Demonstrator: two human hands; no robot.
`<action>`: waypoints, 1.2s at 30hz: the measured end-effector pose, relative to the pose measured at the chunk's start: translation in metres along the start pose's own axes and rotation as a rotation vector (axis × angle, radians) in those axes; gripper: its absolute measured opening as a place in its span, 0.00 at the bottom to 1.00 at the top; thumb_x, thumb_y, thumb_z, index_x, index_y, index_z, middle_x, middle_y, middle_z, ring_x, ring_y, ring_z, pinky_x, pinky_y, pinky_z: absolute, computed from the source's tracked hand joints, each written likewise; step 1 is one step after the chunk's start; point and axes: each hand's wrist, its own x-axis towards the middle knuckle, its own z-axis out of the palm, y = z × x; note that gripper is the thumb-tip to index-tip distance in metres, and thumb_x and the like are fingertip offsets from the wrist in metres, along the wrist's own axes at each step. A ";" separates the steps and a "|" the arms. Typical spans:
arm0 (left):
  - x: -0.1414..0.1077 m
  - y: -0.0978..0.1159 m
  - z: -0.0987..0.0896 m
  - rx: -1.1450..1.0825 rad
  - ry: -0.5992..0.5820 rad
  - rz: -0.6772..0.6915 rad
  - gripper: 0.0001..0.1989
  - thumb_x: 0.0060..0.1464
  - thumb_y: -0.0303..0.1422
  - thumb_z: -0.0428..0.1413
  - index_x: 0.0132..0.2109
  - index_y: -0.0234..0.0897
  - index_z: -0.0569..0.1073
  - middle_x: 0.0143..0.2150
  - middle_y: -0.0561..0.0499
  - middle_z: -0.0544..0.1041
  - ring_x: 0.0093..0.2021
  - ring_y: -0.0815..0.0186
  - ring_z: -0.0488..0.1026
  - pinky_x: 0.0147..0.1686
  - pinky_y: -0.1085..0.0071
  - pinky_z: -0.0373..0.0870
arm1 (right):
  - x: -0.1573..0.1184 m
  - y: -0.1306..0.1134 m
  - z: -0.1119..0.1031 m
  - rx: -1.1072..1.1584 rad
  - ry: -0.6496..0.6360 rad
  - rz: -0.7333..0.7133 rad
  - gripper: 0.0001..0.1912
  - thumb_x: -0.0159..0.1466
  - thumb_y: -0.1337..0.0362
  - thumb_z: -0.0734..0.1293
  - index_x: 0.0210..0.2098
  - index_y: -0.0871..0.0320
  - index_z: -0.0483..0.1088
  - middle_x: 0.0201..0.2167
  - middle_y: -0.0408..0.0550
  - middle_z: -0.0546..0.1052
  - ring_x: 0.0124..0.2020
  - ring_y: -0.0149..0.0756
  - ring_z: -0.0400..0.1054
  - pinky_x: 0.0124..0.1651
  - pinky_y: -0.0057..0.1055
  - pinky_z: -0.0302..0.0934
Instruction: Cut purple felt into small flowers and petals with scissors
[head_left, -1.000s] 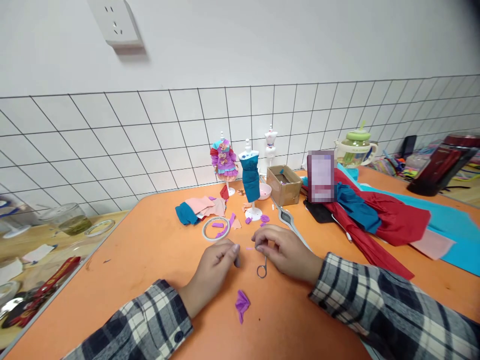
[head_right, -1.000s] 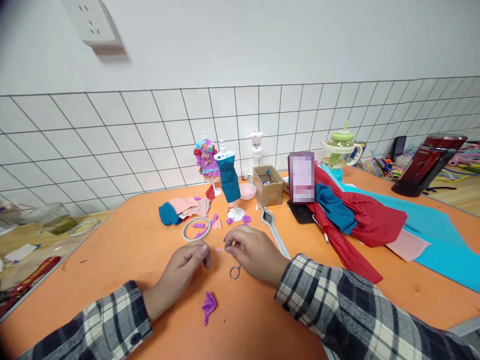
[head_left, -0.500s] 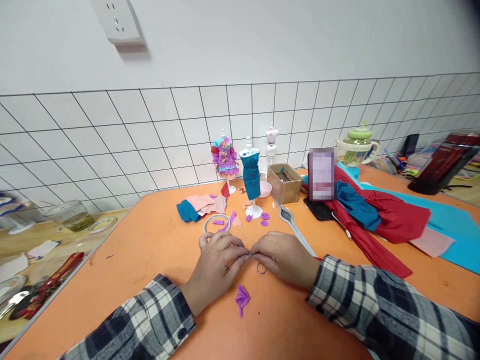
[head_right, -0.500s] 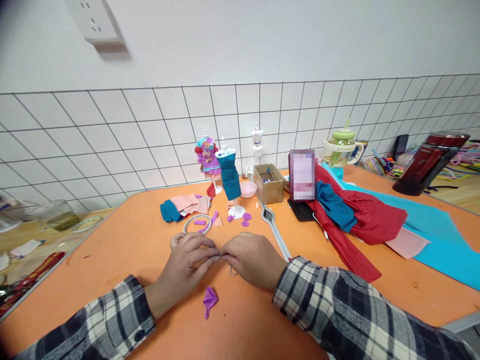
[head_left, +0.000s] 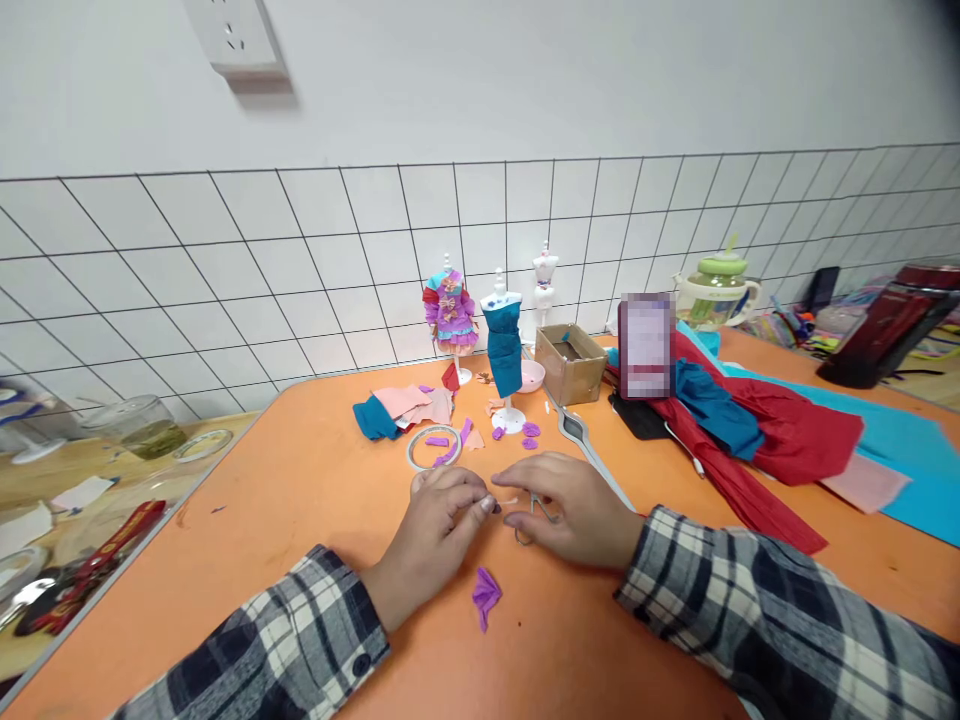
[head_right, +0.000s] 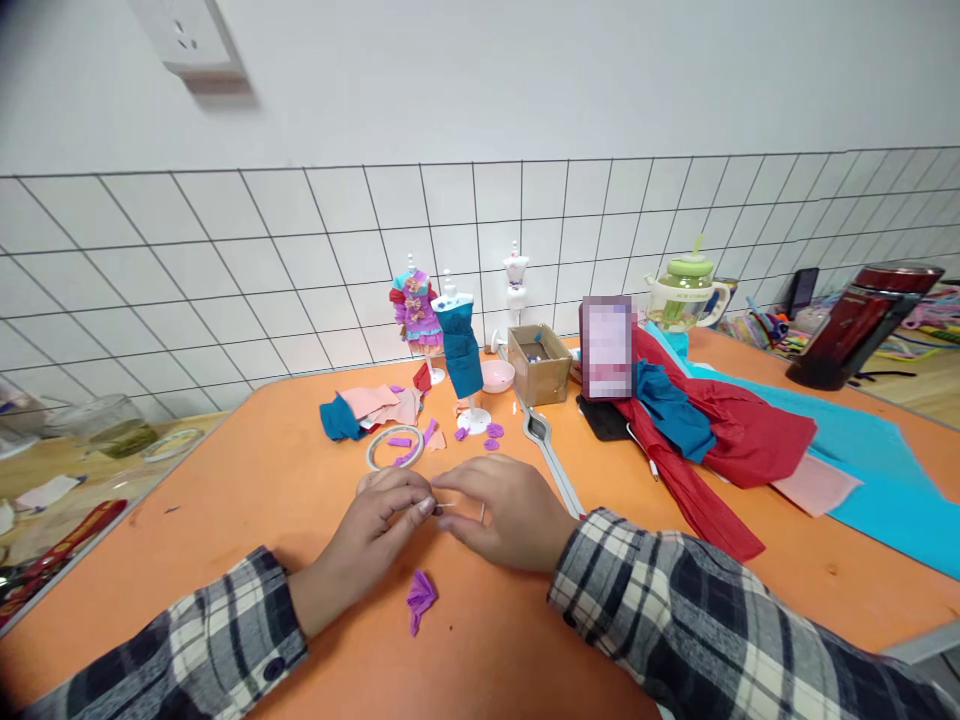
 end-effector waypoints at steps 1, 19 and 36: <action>0.000 0.000 0.000 -0.013 0.003 0.000 0.14 0.64 0.35 0.48 0.33 0.39 0.75 0.38 0.51 0.76 0.42 0.62 0.70 0.47 0.63 0.57 | -0.001 -0.001 0.000 -0.041 -0.004 -0.063 0.13 0.64 0.60 0.67 0.47 0.56 0.73 0.41 0.48 0.79 0.42 0.38 0.71 0.46 0.34 0.62; -0.001 -0.004 0.007 -0.118 0.044 0.005 0.08 0.57 0.33 0.56 0.34 0.42 0.79 0.36 0.51 0.77 0.40 0.63 0.72 0.45 0.64 0.63 | -0.002 -0.001 0.001 -0.086 0.018 -0.189 0.10 0.65 0.65 0.65 0.45 0.53 0.74 0.42 0.45 0.79 0.42 0.37 0.67 0.45 0.34 0.61; 0.000 -0.008 0.005 -0.154 -0.079 0.006 0.13 0.61 0.34 0.51 0.51 0.44 0.74 0.48 0.47 0.73 0.50 0.60 0.69 0.52 0.59 0.67 | -0.009 0.104 -0.055 -0.388 -0.159 0.383 0.09 0.63 0.61 0.65 0.37 0.50 0.79 0.36 0.43 0.81 0.39 0.39 0.71 0.39 0.33 0.60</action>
